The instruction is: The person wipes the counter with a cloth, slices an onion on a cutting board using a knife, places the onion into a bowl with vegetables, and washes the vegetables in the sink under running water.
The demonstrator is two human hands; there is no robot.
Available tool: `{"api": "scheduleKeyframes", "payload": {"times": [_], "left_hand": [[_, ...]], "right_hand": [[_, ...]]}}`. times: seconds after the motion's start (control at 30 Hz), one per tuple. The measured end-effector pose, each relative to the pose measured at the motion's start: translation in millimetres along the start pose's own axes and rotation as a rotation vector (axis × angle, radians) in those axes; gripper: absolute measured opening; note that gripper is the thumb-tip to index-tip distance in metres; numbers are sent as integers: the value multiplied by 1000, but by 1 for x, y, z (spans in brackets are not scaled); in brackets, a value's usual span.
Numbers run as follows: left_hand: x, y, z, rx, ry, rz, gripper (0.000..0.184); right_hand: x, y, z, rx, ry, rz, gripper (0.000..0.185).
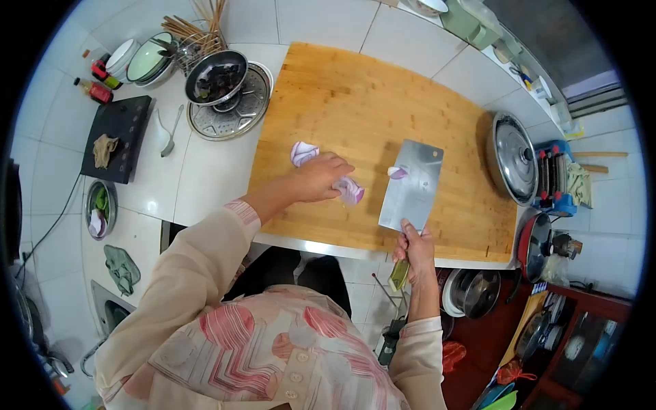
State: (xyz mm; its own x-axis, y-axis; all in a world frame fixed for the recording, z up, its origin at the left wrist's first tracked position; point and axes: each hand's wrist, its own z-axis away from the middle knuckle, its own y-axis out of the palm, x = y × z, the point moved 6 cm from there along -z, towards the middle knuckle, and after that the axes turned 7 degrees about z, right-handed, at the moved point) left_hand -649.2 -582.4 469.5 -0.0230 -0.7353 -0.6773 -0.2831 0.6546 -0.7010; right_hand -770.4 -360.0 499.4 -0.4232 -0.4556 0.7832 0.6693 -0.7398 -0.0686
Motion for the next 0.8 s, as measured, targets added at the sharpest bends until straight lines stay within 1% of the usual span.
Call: {"api": "scheduleKeyframes", "payload": {"times": [0.07, 0.2, 0.3, 0.37, 0.4, 0.47, 0.5, 0.57, 0.63, 0.7, 0.77, 0.8], "left_hand": [[-4, 14, -7, 156, 27, -108, 54], [-9, 23, -6, 166, 17, -157, 52], [-11, 26, 2, 125, -70, -129, 50], [-15, 21, 10, 48, -176, -25, 47], [-18, 23, 14, 42, -192, -29, 47], [-19, 25, 18, -79, -276, 6, 47], [-18, 33, 17, -92, -297, 1, 47], [-11, 44, 17, -188, -326, -29, 41], [-16, 43, 14, -208, -354, -2, 38], [-9, 58, 9, -232, -473, 47, 44], [-11, 59, 6, -175, -584, 47, 45], [-12, 56, 7, -197, -613, 33, 45]], "right_hand": [[2, -1, -15, -9, -21, 46, 16], [15, 8, -33, -17, -4, 62, 15], [19, 10, -59, 41, 23, 122, 16], [24, 18, -75, 99, 15, 169, 16], [28, 23, -83, 116, 18, 176, 16], [36, 33, -96, 142, 26, 244, 19], [36, 34, -102, 164, 28, 255, 19], [34, 43, -121, 218, 36, 314, 18], [31, 46, -140, 305, -1, 309, 18], [34, 51, -147, 342, 13, 358, 22], [35, 56, -149, 375, 0, 419, 21], [31, 57, -154, 412, -4, 433, 21]]}}
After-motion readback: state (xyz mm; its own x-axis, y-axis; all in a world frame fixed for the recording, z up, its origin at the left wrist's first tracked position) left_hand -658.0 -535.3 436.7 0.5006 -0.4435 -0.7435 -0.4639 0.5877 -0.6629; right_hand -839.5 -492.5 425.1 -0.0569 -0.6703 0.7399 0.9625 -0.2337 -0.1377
